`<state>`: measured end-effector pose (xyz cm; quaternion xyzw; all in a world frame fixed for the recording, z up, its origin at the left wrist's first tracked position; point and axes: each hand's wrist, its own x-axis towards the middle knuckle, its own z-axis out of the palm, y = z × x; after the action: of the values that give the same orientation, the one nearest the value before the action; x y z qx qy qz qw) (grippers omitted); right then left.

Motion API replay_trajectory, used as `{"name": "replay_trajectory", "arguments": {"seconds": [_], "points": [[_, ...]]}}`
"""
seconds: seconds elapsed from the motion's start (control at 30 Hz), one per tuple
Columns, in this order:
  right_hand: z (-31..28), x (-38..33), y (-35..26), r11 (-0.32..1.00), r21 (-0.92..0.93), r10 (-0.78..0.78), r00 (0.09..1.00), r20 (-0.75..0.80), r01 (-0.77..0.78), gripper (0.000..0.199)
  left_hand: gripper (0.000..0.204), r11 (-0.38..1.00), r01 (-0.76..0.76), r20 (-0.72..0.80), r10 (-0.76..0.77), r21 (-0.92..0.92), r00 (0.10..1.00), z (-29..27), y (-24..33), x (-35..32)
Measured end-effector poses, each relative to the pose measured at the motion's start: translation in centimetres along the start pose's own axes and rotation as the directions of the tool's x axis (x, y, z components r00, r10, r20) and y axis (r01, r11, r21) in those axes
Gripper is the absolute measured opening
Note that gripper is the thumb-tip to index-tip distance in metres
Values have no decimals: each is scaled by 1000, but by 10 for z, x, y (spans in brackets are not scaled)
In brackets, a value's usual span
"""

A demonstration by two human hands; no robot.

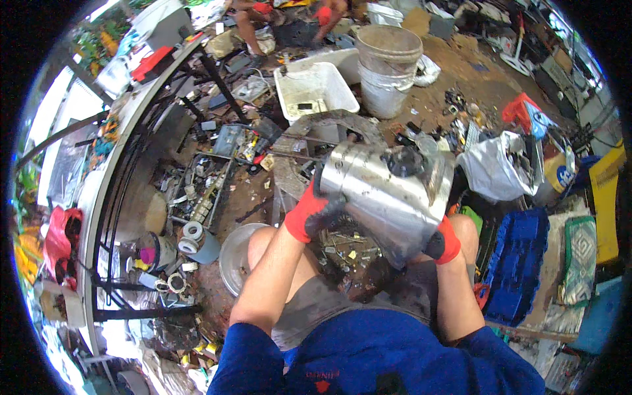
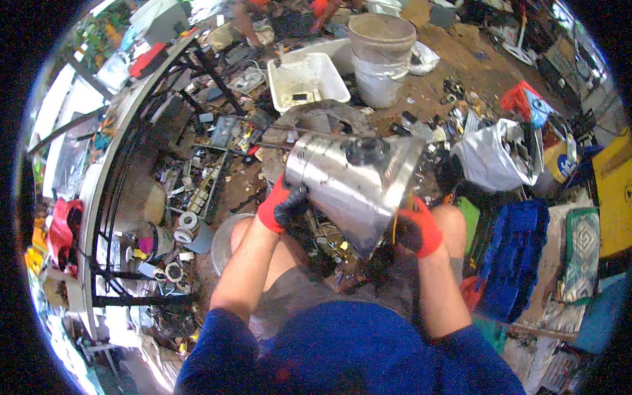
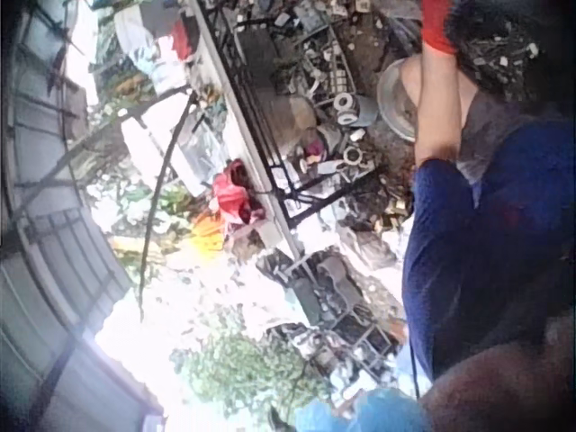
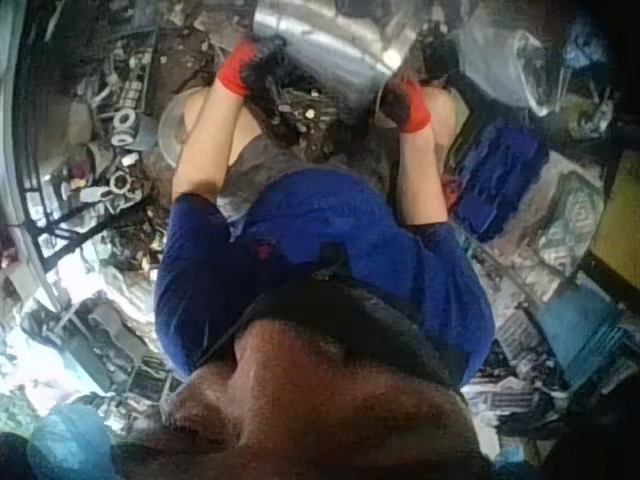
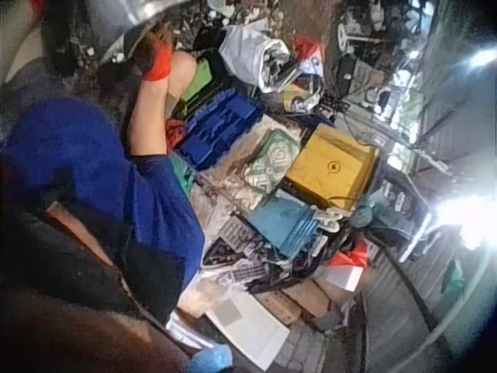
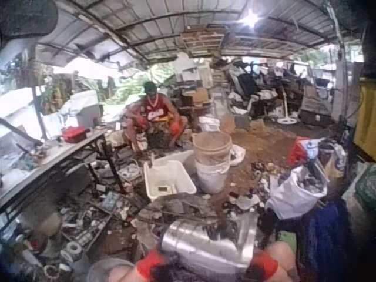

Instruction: The person disassembles a cylindrical metal component, likely a motor or compressor, using pliers and their hands. They remove the top cap, extract internal parts, and then proceed to strip wires from a smaller attached electronic component.

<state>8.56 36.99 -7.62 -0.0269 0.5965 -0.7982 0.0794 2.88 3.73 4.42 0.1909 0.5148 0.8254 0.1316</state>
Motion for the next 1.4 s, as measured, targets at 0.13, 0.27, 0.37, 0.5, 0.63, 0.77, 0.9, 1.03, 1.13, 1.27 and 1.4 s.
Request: {"name": "replay_trajectory", "arguments": {"seconds": [0.13,0.27,0.37,0.5,0.63,0.77,0.9,1.03,1.13,1.27,1.4], "points": [[28,7,-9,982,157,76,983,168,-103,40,125,965,14,31,-23,261,999,-21,14,-41],[73,5,-36,814,473,234,936,263,-336,42,127,977,55,40,-65,206,997,-17,30,-77],[86,14,-42,882,367,208,942,263,-297,44,128,905,55,-80,-23,421,997,-12,44,-93],[91,19,-30,894,384,190,972,141,-231,45,128,841,-75,-257,248,536,934,-14,56,-127],[66,31,1,981,58,-177,979,-104,183,37,132,605,-141,-292,560,784,775,-4,82,-164],[23,53,4,952,290,107,994,-32,-93,42,136,462,-248,-245,768,851,591,-2,122,-219],[20,70,47,993,-113,-35,985,-170,16,58,124,319,97,-333,885,943,326,49,183,-308],[56,71,49,984,-178,-27,961,-276,-23,60,107,9,487,-46,997,873,64,96,256,-405],[57,76,50,985,-171,-22,973,-229,-18,65,90,-173,862,495,863,476,-100,150,279,-499],[33,83,73,902,-427,-165,962,-219,58,64,81,-92,994,895,437,-55,90,224,311,-562],[21,83,112,775,-630,-206,962,-177,50,62,83,-83,948,899,302,-307,317,308,337,-569]]}}
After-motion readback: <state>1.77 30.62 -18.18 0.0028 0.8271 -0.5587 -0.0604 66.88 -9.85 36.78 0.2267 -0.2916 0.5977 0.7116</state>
